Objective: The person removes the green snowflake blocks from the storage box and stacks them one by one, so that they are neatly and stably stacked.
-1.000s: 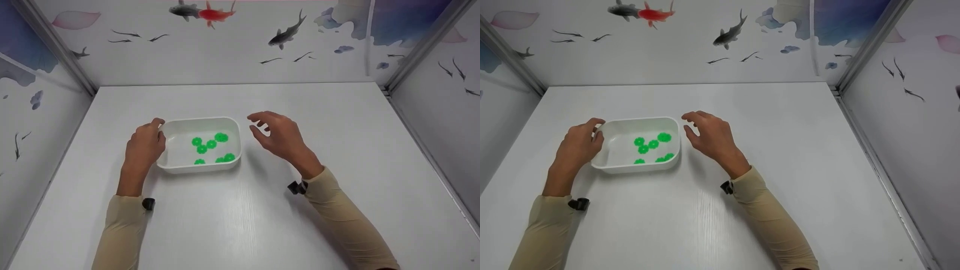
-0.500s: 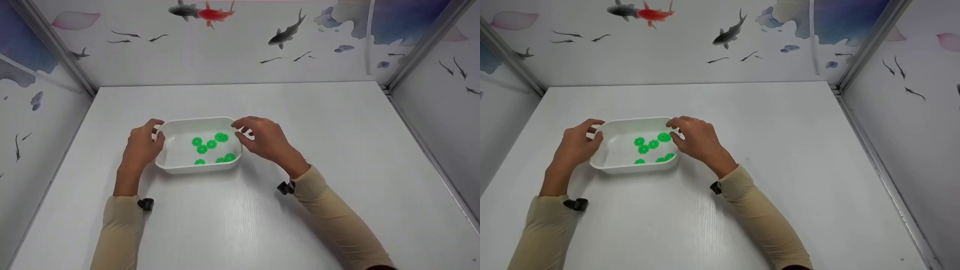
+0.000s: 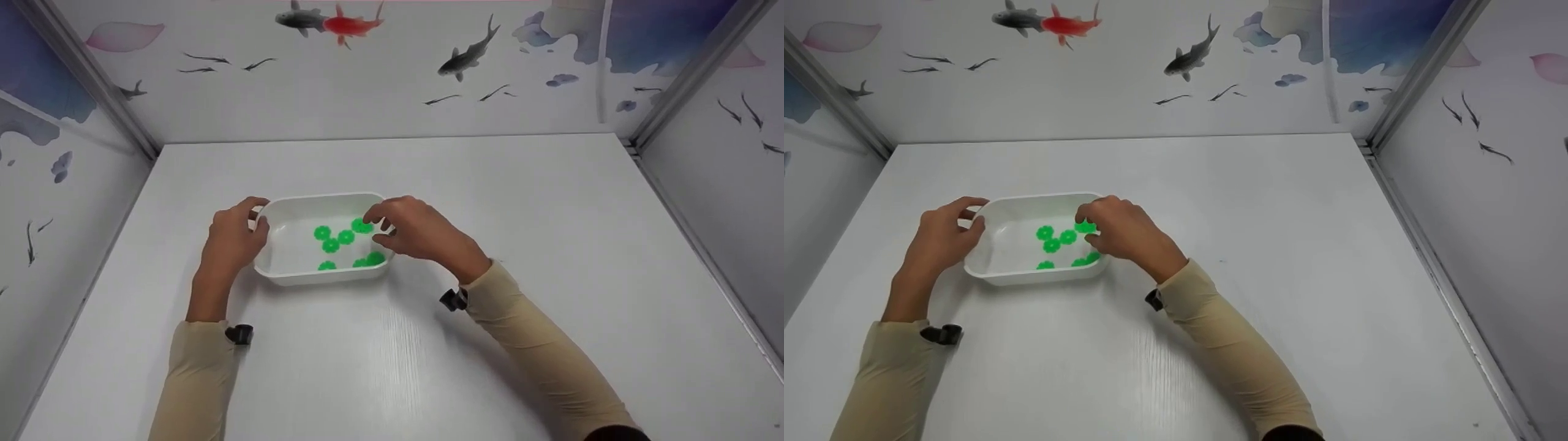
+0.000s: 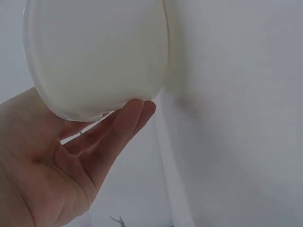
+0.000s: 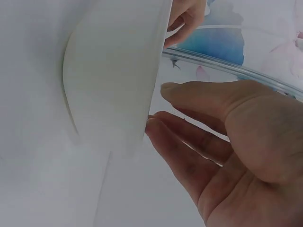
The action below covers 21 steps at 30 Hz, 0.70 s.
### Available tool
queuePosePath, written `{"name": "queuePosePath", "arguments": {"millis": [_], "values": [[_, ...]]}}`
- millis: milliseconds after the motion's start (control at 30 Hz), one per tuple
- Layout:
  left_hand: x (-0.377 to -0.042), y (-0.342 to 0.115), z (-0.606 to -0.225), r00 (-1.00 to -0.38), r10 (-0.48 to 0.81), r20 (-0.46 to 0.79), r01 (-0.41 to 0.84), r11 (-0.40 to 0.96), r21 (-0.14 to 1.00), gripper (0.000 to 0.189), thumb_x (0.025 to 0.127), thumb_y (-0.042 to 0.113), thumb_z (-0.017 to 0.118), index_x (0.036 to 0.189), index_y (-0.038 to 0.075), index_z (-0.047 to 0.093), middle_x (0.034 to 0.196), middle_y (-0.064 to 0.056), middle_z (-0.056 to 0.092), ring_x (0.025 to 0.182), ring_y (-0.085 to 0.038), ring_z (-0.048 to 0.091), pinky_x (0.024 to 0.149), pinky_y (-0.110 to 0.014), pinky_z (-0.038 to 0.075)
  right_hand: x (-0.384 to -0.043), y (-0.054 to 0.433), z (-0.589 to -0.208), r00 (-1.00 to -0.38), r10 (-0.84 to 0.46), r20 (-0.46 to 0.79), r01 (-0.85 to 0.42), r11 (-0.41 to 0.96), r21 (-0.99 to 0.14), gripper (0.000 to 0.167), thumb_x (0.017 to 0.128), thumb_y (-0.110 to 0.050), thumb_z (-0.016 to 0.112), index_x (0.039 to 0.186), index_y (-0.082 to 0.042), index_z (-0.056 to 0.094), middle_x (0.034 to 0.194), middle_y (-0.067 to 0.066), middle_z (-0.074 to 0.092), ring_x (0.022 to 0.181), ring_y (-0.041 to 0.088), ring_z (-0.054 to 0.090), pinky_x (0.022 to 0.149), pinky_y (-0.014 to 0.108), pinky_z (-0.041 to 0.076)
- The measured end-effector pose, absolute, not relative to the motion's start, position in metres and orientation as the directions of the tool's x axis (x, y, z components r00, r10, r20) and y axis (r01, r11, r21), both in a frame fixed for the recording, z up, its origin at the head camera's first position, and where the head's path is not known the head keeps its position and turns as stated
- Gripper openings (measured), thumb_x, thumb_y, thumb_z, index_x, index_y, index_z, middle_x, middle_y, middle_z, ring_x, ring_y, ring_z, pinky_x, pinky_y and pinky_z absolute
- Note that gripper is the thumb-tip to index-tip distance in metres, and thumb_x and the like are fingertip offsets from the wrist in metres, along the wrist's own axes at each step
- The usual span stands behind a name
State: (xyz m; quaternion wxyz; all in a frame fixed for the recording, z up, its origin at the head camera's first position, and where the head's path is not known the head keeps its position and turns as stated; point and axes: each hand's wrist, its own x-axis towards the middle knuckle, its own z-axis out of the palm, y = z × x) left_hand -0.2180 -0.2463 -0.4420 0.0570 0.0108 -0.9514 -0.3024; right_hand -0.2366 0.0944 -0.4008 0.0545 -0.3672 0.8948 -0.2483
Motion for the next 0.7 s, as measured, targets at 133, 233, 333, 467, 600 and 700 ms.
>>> {"name": "queuePosePath", "arguments": {"millis": [133,233,333,467,600,700], "values": [[-0.217,-0.249,-0.440,-0.993,-0.080,0.092,-0.006,0.789,0.614,0.040,0.108,0.015,0.060,0.148,0.010,0.064,0.135,-0.027,0.072,0.110,-0.043,0.078,0.085,-0.054,0.066,-0.237,0.084,-0.398,-0.709,-0.705,-0.006,-0.619,0.626,-0.473,0.032,0.098,-0.009,0.079,0.130,-0.007,0.077,0.129,0.009,0.079,0.106,0.023,0.080,0.094,0.039,0.064],[-0.217,-0.249,-0.439,-0.993,-0.092,0.077,-0.023,0.776,0.630,0.041,0.108,0.016,0.061,0.148,0.010,0.064,0.136,-0.026,0.072,0.112,-0.043,0.078,0.087,-0.054,0.066,-0.237,0.074,-0.399,-0.701,-0.709,-0.068,-0.620,0.655,-0.432,0.033,0.097,-0.013,0.081,0.130,-0.008,0.077,0.128,0.009,0.079,0.106,0.023,0.078,0.093,0.041,0.064],[-0.217,-0.249,-0.438,-0.993,-0.099,0.067,-0.034,0.770,0.637,0.041,0.108,0.016,0.061,0.148,0.011,0.064,0.137,-0.025,0.072,0.113,-0.042,0.077,0.089,-0.054,0.066,-0.238,0.063,-0.402,-0.697,-0.707,-0.121,-0.622,0.680,-0.389,0.035,0.097,-0.017,0.084,0.130,-0.008,0.078,0.126,0.010,0.079,0.109,0.025,0.076,0.094,0.044,0.063],[-0.216,-0.248,-0.438,-0.993,-0.103,0.054,-0.045,0.770,0.637,0.041,0.108,0.016,0.061,0.149,0.012,0.064,0.137,-0.025,0.072,0.113,-0.042,0.077,0.089,-0.054,0.066,-0.238,0.053,-0.405,-0.704,-0.690,-0.168,-0.613,0.710,-0.347,0.037,0.095,-0.021,0.086,0.129,-0.009,0.079,0.122,0.012,0.079,0.113,0.028,0.073,0.097,0.048,0.062],[-0.216,-0.248,-0.437,-0.994,-0.099,0.047,-0.047,0.770,0.636,0.041,0.108,0.017,0.061,0.149,0.012,0.063,0.136,-0.025,0.072,0.113,-0.042,0.077,0.089,-0.054,0.066,-0.236,0.047,-0.406,-0.728,-0.656,-0.201,-0.590,0.748,-0.302,0.030,0.095,-0.020,0.085,0.123,-0.008,0.081,0.118,0.012,0.078,0.109,0.029,0.071,0.095,0.047,0.062],[-0.216,-0.248,-0.436,-0.994,-0.096,0.051,-0.041,0.769,0.638,0.041,0.108,0.016,0.061,0.149,0.012,0.064,0.136,-0.025,0.072,0.114,-0.043,0.077,0.090,-0.054,0.066,-0.234,0.043,-0.404,-0.742,-0.628,-0.233,-0.573,0.776,-0.264,0.026,0.097,-0.017,0.081,0.122,-0.008,0.081,0.120,0.011,0.076,0.109,0.029,0.070,0.096,0.048,0.062]]}}
